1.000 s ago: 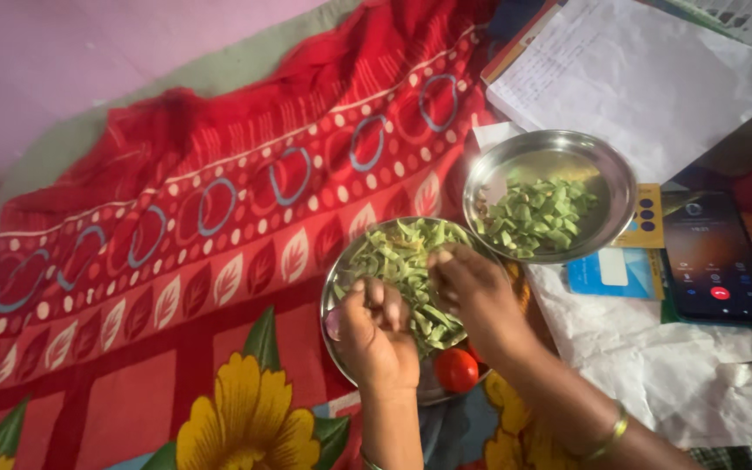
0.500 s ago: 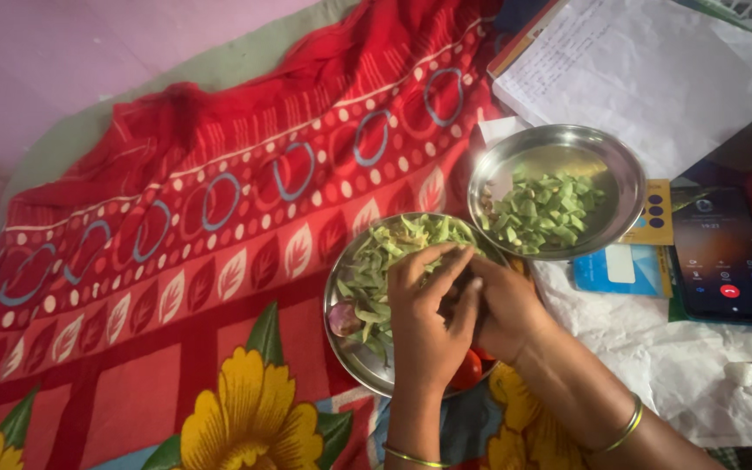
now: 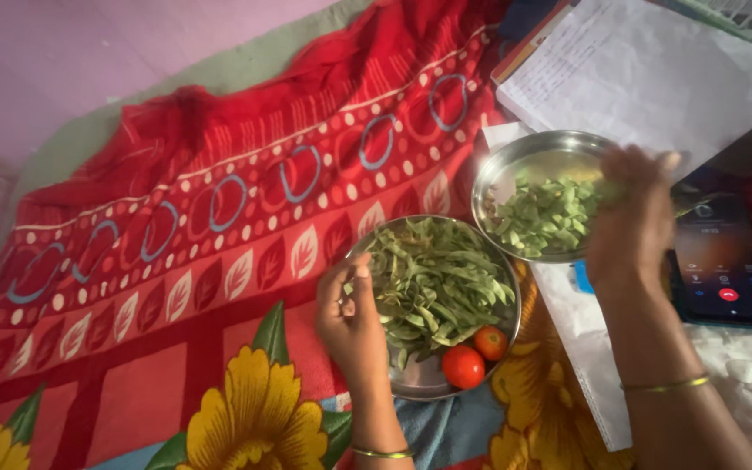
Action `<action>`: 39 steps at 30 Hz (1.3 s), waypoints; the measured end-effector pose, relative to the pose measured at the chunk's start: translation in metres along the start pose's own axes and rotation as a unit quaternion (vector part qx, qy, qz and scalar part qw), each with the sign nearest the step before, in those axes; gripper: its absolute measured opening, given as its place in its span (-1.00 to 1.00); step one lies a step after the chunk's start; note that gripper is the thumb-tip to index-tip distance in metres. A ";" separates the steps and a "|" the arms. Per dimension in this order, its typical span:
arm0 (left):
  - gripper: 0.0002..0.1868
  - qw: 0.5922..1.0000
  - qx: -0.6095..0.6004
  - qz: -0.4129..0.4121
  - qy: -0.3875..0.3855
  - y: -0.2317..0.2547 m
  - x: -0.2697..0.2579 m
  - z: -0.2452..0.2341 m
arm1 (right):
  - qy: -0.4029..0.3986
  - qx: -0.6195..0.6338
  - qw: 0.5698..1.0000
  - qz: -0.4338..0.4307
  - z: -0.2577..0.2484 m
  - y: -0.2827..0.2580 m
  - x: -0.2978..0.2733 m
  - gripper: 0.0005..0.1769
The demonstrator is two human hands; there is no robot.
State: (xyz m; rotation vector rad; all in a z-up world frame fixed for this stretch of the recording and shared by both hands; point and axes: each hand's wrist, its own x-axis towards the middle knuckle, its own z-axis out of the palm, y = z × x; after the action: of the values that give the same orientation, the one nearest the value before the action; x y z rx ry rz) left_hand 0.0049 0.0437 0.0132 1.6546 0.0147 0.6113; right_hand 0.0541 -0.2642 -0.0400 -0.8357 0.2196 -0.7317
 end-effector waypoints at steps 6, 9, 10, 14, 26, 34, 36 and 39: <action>-0.67 0.995 0.041 0.050 0.081 0.003 0.004 -0.005 | -0.070 -0.348 0.925 -0.135 0.047 -0.026 -0.036 -0.45; -0.53 0.959 -0.072 -0.192 0.193 0.002 0.007 -0.019 | -0.124 -0.557 0.792 -0.217 0.059 -0.035 -0.056 -0.71; -0.56 0.957 -0.099 -0.178 0.206 -0.002 0.013 -0.026 | -0.155 -0.552 0.805 -0.150 0.064 -0.035 -0.064 -0.72; -0.66 0.922 -0.228 -0.190 0.249 -0.023 0.025 -0.058 | -0.326 -0.547 0.760 -0.126 0.085 -0.021 -0.109 -0.68; -0.79 0.925 -0.255 -0.206 0.195 -0.034 0.025 -0.059 | -0.419 -0.667 0.580 -0.207 0.109 0.010 -0.139 -0.64; -0.78 0.900 -0.290 -0.222 0.239 -0.030 0.029 -0.079 | -0.373 -0.555 0.699 -0.254 0.086 0.007 -0.110 -0.65; -0.77 0.896 -0.300 -0.218 0.244 -0.030 0.029 -0.081 | -0.384 -0.538 0.707 -0.249 0.091 0.001 -0.119 -0.64; -0.78 0.888 -0.313 -0.228 0.248 -0.030 0.029 -0.079 | -0.416 -0.531 0.688 -0.267 0.099 -0.006 -0.141 -0.70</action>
State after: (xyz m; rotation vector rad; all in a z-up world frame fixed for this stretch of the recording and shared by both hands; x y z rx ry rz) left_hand 0.0083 0.1317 0.0007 0.7918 0.5156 0.5783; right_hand -0.0082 -0.1137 0.0167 -2.3446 -0.5292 -0.6415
